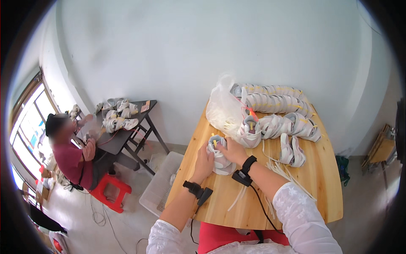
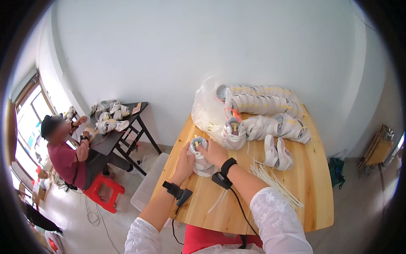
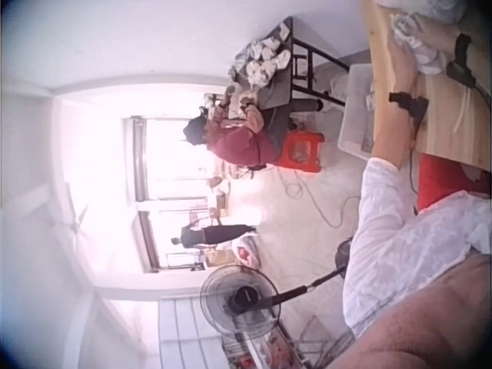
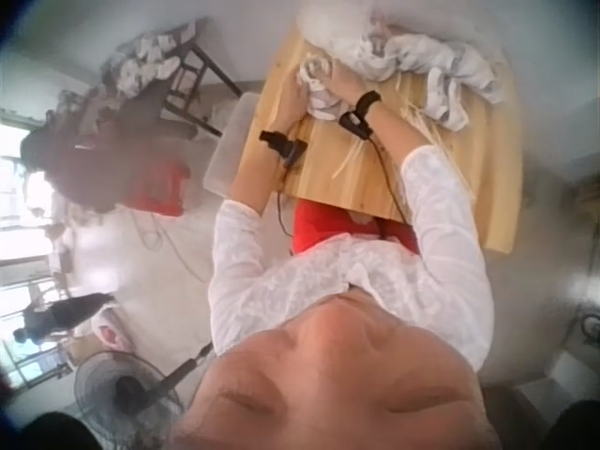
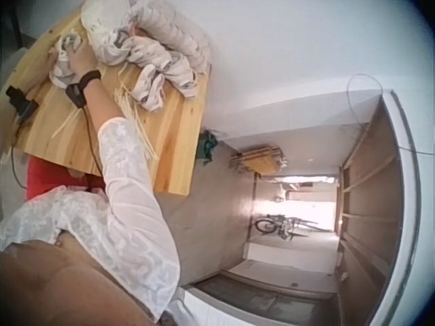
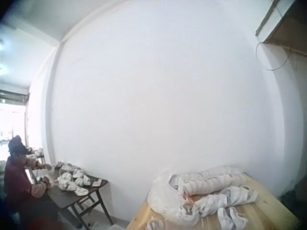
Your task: Manually threading white laces or strips into a shoe upper using a small tool.
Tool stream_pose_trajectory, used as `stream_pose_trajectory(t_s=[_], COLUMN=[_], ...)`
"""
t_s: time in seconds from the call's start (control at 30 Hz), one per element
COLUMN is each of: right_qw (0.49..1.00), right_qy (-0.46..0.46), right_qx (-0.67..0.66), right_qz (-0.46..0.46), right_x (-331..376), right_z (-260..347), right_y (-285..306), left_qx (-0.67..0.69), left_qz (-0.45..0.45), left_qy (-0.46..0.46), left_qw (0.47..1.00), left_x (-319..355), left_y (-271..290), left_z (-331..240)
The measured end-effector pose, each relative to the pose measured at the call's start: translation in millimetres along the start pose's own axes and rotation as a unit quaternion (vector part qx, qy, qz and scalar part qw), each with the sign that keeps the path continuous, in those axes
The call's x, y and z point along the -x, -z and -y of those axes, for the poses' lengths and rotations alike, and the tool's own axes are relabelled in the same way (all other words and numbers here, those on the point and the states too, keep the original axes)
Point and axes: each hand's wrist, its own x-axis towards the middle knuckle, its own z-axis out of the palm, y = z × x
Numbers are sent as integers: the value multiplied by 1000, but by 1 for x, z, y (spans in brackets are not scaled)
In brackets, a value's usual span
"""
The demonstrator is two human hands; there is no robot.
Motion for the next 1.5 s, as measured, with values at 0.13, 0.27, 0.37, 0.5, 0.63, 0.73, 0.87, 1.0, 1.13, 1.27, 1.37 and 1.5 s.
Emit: stream_pose_trajectory(t_s=[0.13, 0.27, 0.37, 0.5, 0.63, 0.73, 0.87, 1.0, 1.13, 1.27, 1.37, 1.5], right_qw=[997, 996, 998, 977, 975, 964, 955, 960, 951, 951, 965, 977], right_qy=[-29, -4, 36, 87, 80, 64, -44, -89, -126, -202, -131, -143], right_qx=[56, 61, -28, -180, -108, -14, 77, 103, 171, 205, 199, 154], right_qz=[48, -61, -47, -70, -175, -257, -283, -246, -223, -112, -109, -38], right_x=[10, 18, 44, 139, 235, 282, 318, 326, 317, 309, 304, 295], right_z=[-5, 2, 10, 55, 55, 23, -35, -53, -61, -66, -60, -42], right_y=[5, 29, 86, 171, 212, 213, 197, 172, 160, 151, 134, 130], left_qx=[-9, -19, -65, 83, 133, 115, 66, 73, -78, -245, -276, -196], left_qz=[19, -27, -112, 57, 275, 287, 276, 259, 90, 32, 90, 141], left_qy=[6, 82, 5, -74, -130, -131, -115, -85, -176, -106, -105, -137], left_qw=[1000, 996, 992, 992, 943, 942, 952, 959, 977, 963, 951, 961], left_x=[4, 21, 44, 103, 159, 177, 188, 193, 185, 163, 155, 151], left_y=[2, 13, 18, 16, 5, -15, -43, -53, -54, -43, -59, -92], left_z=[-7, -32, -64, -106, -145, -141, -137, -136, -124, -105, -91, -111])
